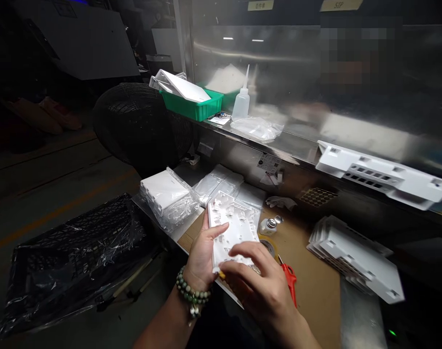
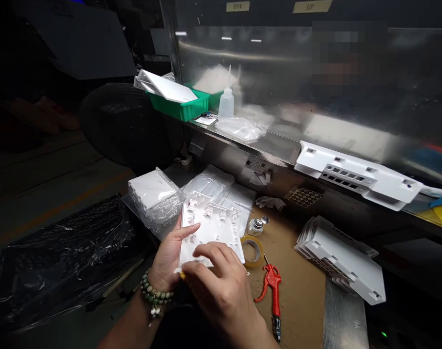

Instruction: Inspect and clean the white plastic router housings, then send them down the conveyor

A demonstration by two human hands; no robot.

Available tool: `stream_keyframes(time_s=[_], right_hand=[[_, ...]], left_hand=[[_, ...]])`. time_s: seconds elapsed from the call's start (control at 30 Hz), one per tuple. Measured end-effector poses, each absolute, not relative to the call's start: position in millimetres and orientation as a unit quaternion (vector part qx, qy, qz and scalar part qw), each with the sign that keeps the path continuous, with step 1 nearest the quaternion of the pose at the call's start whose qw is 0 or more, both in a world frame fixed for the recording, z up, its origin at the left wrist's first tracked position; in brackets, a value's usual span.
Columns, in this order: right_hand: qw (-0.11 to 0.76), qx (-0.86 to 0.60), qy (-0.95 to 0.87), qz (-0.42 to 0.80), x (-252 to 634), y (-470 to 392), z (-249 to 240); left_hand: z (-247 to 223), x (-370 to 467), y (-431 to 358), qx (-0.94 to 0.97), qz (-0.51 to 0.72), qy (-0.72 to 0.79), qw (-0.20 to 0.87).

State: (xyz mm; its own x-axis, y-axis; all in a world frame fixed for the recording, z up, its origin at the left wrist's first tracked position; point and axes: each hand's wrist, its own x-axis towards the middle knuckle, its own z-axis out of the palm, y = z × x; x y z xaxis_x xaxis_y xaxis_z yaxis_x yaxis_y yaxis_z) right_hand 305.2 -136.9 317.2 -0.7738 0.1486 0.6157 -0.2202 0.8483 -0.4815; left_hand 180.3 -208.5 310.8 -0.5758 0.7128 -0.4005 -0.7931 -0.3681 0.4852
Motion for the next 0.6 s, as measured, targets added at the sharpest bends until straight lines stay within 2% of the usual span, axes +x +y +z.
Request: stream_keyframes(time_s=[0.33, 0.47, 0.6], right_hand=[[0.321, 0.005, -0.906, 0.276, 311, -134, 310], [0.349, -0.005, -0.893, 0.285, 307, -141, 315], [0.331, 0.003, -0.909, 0.255, 318, -127, 310]], left_hand=[[313, 177, -206, -0.062, 0.831, 0.372, 0.409], [314, 181, -205, -0.065, 0.824, 0.365, 0.428], [313, 177, -209, -0.045, 0.828, 0.355, 0.431]])
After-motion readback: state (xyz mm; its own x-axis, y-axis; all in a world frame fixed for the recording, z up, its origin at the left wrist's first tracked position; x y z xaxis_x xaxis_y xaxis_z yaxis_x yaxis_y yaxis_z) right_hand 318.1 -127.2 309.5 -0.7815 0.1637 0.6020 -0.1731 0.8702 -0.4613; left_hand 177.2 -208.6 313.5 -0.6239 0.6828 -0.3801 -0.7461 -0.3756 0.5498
